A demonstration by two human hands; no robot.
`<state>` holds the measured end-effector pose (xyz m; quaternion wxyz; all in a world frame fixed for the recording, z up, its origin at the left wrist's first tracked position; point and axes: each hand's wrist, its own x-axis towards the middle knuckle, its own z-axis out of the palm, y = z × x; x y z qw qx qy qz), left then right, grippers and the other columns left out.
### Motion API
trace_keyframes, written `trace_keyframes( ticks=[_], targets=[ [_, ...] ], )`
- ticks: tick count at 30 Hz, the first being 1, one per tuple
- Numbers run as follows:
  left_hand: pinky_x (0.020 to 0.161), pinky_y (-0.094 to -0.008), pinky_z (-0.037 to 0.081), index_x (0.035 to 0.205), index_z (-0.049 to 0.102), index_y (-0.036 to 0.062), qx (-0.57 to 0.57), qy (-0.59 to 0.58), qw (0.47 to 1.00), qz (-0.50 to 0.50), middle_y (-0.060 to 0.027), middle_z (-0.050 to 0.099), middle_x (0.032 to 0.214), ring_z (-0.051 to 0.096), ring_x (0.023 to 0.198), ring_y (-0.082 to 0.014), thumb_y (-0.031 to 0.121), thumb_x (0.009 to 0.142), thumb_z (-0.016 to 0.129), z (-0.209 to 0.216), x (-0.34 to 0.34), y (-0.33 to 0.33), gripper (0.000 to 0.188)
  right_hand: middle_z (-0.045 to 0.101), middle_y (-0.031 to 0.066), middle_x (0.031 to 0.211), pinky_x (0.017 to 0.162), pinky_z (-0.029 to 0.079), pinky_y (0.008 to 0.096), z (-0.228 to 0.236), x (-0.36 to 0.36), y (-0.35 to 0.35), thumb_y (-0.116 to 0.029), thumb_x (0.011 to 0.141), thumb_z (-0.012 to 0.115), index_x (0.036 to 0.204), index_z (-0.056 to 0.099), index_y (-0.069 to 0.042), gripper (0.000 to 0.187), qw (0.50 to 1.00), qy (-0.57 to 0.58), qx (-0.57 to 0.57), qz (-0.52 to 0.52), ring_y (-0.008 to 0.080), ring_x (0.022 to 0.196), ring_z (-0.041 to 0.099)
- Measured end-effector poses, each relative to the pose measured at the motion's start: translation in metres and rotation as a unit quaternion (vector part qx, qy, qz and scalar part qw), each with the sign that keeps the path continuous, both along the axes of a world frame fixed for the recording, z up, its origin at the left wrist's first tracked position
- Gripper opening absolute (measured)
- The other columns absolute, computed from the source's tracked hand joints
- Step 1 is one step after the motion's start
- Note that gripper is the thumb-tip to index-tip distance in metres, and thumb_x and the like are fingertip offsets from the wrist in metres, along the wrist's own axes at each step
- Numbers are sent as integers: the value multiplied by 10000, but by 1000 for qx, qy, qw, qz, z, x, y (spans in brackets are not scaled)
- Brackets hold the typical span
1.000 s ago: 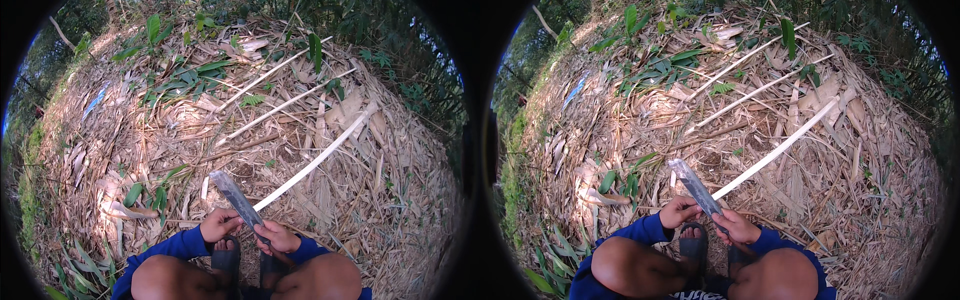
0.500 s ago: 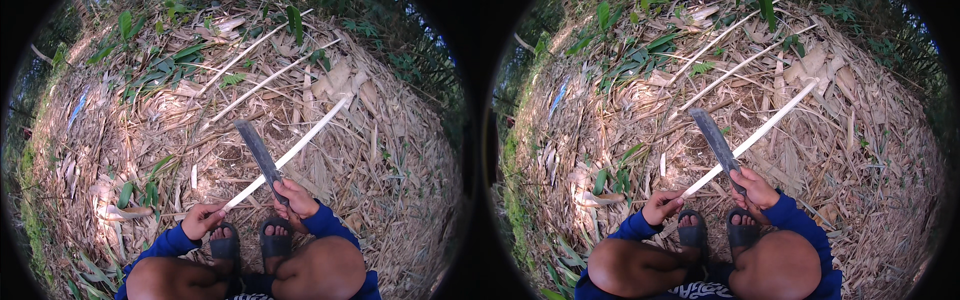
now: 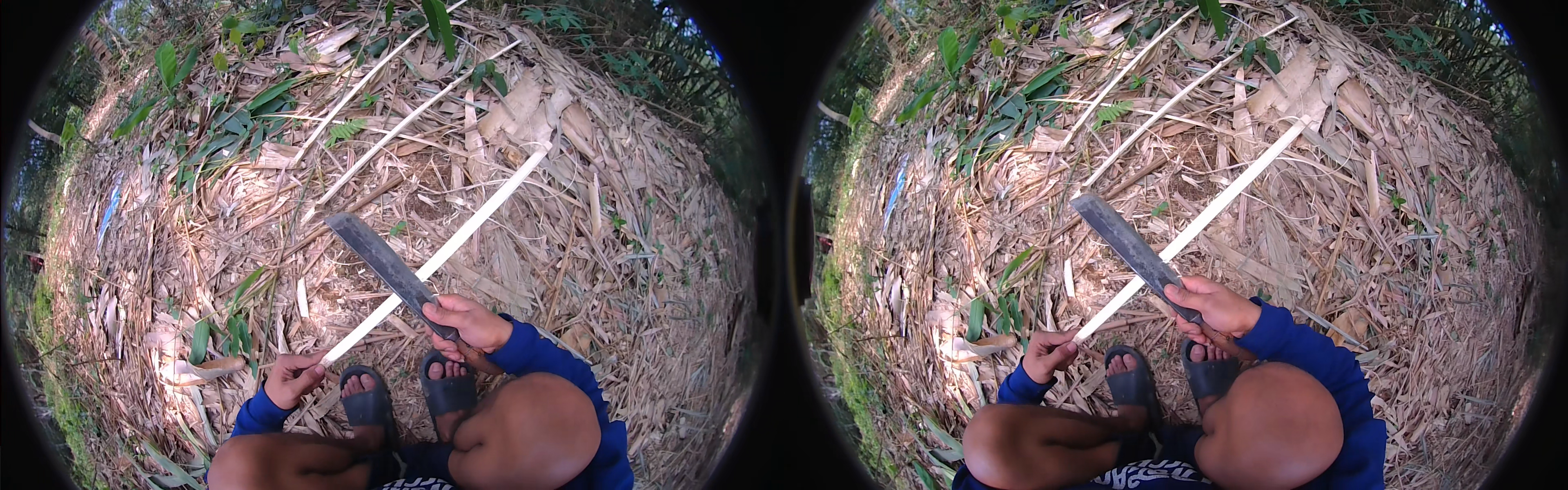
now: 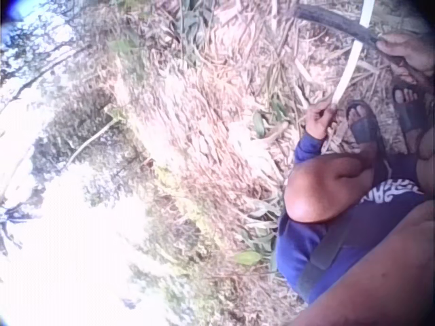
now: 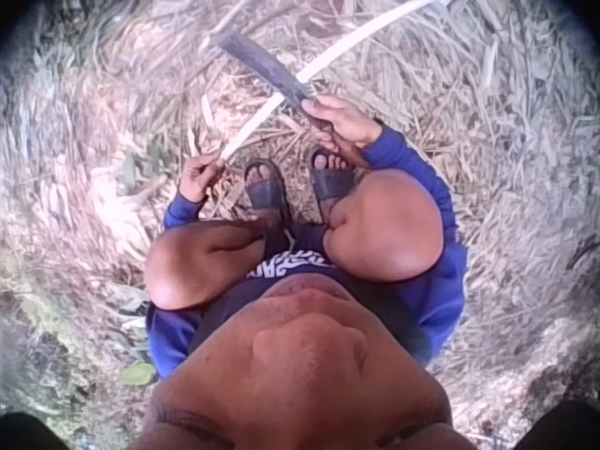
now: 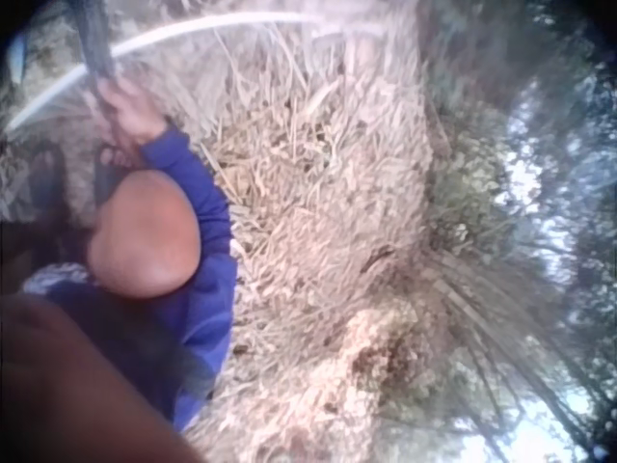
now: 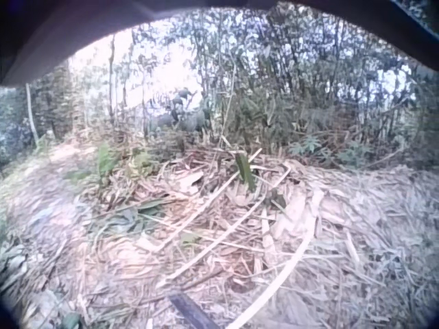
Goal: The person sits on the ground and uses a machete to shave thin strips from a long bamboo stalk. They repeatedly draw the blade along the stalk to remove the outer layer, creating fine shavings that fall onto the ground.
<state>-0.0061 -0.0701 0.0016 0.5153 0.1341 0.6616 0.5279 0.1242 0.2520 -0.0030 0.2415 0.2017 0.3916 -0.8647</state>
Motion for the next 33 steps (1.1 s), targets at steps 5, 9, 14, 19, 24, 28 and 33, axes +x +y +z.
trace_keyframes(
  ticks=[5, 9, 14, 19, 24, 28, 33],
  targets=[
    [443, -214, 247, 1236, 572, -50, -23, -1, 999, 27, 18, 488, 593, 358, 482, -38, 71, 900, 555, -5, 5, -21, 358, 454, 33, 576, 413, 396, 254, -2, 2, 32, -359, 1007, 430, 904, 448, -69, 308, 997, 13, 24, -67, 116, 441, 423],
    [441, -214, 263, 1211, 588, -58, -19, 43, 998, 35, 11, 513, 601, 373, 480, -39, 51, 882, 557, -14, 5, -38, 348, 458, 36, 570, 408, 399, 256, -2, 4, 25, -343, 1009, 428, 910, 443, -54, 306, 999, 20, 17, -28, 119, 438, 433],
    [483, -211, 314, 1155, 625, -60, -6, 28, 999, 37, 12, 531, 624, 418, 534, -44, 57, 889, 562, -13, 2, -59, 298, 456, 46, 563, 406, 390, 253, -7, 9, 59, -318, 1011, 430, 883, 451, -46, 301, 994, 34, 13, -99, 127, 437, 431],
    [480, -221, 327, 1109, 648, -68, -24, 48, 998, 23, 10, 533, 604, 423, 519, -49, 79, 869, 581, -11, -2, -62, 289, 444, 50, 543, 396, 373, 259, 1, 9, 36, -356, 1014, 406, 897, 464, -58, 325, 999, 29, 0, -27, 125, 424, 431],
    [496, -213, 358, 1048, 669, -79, -52, 72, 996, 27, -14, 568, 594, 465, 524, -55, 100, 851, 603, -12, -2, -95, 274, 434, 53, 524, 397, 376, 272, -4, 17, 81, -343, 1011, 417, 896, 460, -44, 324, 992, 21, 25, -122, 135, 405, 418],
    [479, -217, 347, 1047, 666, -86, -29, 68, 997, 22, -13, 560, 593, 454, 507, -57, 108, 855, 608, -14, -3, -98, 280, 424, 51, 516, 393, 373, 271, 1, 17, 63, -338, 1013, 413, 895, 460, -42, 322, 996, 18, 21, -90, 137, 399, 415],
    [452, -213, 324, 1063, 658, -88, -24, 57, 998, 19, -27, 559, 592, 445, 490, -59, 138, 863, 616, -12, -2, -106, 304, 430, 56, 515, 388, 372, 270, -6, 21, 95, -332, 1014, 411, 890, 463, -38, 323, 988, 26, 37, -147, 139, 398, 416]
  ],
)
